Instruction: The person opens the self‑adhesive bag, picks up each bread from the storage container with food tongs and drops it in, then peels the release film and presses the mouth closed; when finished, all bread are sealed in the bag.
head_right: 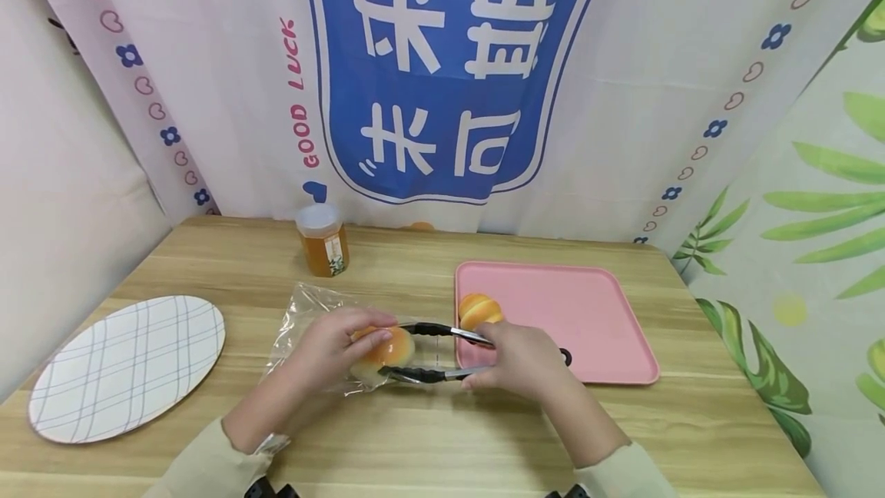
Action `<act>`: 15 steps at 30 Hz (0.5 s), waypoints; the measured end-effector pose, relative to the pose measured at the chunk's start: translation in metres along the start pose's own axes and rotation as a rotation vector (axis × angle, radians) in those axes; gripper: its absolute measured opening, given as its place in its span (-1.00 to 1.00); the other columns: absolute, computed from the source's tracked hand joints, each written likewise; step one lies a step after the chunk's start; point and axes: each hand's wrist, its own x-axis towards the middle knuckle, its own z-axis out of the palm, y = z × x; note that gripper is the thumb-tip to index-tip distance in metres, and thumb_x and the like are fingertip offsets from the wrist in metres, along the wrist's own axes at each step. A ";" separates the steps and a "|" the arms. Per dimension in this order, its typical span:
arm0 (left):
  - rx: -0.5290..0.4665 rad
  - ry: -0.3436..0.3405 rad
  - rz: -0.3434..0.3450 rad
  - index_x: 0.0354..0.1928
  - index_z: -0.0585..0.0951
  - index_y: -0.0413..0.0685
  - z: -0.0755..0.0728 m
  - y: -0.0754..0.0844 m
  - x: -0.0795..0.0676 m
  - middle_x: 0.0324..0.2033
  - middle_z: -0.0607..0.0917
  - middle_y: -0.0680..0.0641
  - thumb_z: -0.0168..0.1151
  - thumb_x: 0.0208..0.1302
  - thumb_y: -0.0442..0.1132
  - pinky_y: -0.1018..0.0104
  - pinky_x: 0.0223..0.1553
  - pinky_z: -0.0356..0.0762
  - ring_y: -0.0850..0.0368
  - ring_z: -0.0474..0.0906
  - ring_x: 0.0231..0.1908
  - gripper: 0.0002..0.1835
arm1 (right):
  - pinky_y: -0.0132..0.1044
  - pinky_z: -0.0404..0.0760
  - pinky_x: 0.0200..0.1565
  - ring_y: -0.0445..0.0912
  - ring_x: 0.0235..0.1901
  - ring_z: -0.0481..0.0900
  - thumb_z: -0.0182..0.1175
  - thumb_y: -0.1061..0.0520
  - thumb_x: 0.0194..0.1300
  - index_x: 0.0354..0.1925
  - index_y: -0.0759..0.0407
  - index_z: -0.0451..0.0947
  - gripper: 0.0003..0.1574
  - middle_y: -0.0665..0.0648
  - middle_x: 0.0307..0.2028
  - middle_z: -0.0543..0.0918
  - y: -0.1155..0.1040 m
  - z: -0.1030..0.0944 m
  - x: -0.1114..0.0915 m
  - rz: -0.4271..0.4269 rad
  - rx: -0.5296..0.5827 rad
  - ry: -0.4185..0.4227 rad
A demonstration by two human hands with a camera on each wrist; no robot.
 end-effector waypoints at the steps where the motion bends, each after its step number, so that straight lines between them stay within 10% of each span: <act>1: -0.003 0.003 -0.001 -0.16 0.74 -0.02 0.000 0.000 0.000 -0.16 0.80 0.00 0.34 0.23 -0.18 0.10 0.02 0.66 0.05 0.72 -0.10 -0.83 | -0.23 0.55 -0.32 -0.25 -0.37 0.53 0.51 -0.44 -0.28 -0.07 -0.07 0.59 -0.17 -0.16 -0.28 0.68 0.000 0.001 0.000 0.000 0.004 0.003; 15: -0.172 -0.024 -0.118 -0.11 0.72 -0.03 0.005 -0.004 -0.014 -0.13 0.77 -0.01 0.32 0.25 -0.20 0.45 -0.14 0.68 0.12 0.69 -0.15 -0.80 | -0.21 0.57 -0.21 -0.22 -0.30 0.53 0.52 -0.40 -0.24 0.06 -0.13 0.63 -0.13 -0.19 -0.28 0.67 0.010 0.013 0.001 0.067 0.150 -0.024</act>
